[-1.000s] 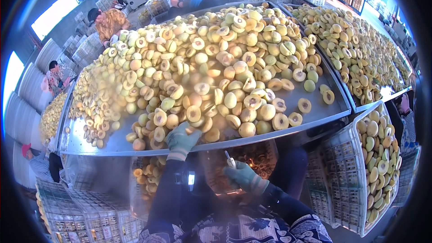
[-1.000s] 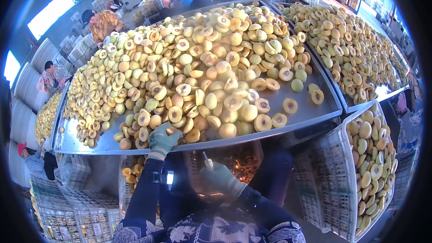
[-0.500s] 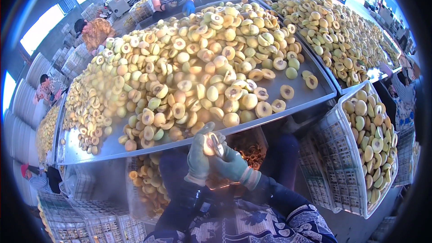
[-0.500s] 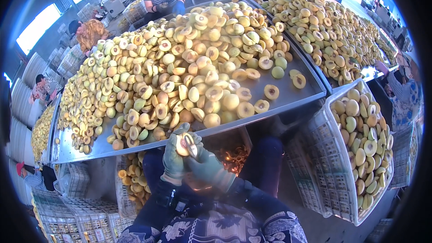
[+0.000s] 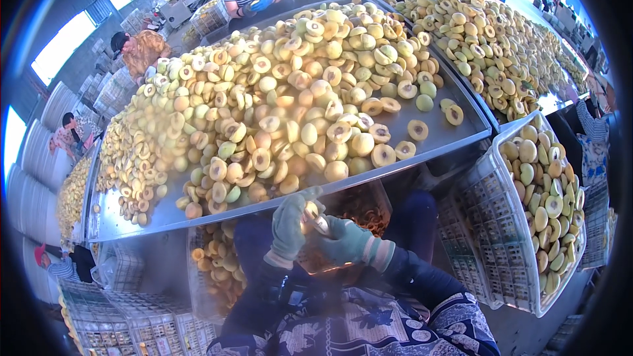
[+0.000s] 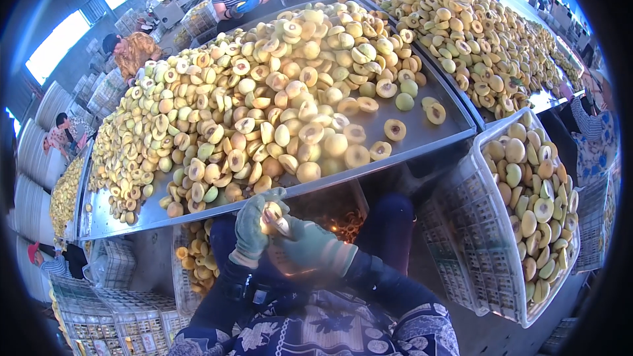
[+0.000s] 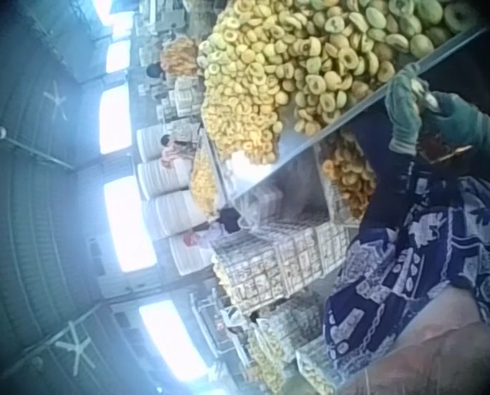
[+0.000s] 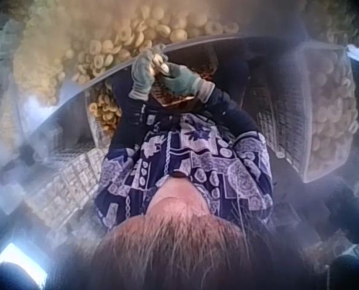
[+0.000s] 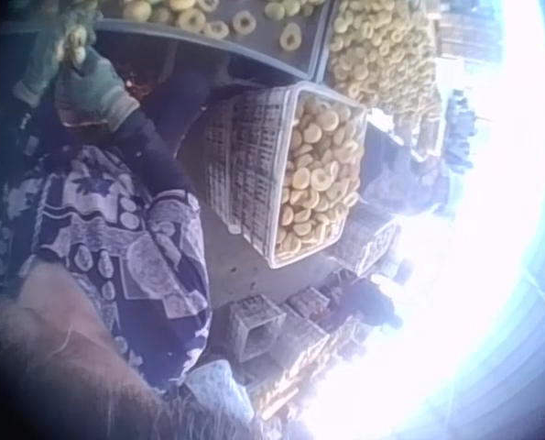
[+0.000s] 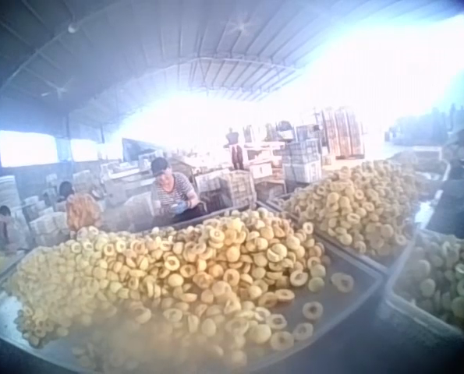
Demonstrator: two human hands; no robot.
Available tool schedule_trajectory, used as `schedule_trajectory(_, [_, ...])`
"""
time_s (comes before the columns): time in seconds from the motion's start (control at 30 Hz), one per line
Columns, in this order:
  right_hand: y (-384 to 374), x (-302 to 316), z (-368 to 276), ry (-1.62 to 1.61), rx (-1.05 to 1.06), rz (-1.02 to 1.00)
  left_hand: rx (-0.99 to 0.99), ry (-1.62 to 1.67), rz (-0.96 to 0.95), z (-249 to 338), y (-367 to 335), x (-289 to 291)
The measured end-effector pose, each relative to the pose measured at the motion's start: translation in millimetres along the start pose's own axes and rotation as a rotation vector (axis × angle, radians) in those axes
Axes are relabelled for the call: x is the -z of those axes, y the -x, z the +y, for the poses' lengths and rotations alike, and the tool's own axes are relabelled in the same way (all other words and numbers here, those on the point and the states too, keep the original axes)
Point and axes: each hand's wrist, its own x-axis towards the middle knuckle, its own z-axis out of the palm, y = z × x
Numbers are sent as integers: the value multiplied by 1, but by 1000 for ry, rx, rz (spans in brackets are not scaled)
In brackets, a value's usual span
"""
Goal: The person picks up fruit halves from a large pile on a metal table, removes the pit using a handheld tool, and drops the pits into a container below. They handle the fruit one at a time, placing the pitted fruit into crates.
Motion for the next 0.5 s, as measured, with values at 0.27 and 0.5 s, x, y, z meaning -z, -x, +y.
schedule_trajectory(0.27, [5, 15, -21, 336, -78, -113, 545, 613, -182, -12, -3, 13])
schedule_trajectory(0.5, [-2, 7, 15, -870, -378, -76, 317, 449, 56, -13, 13, -7])
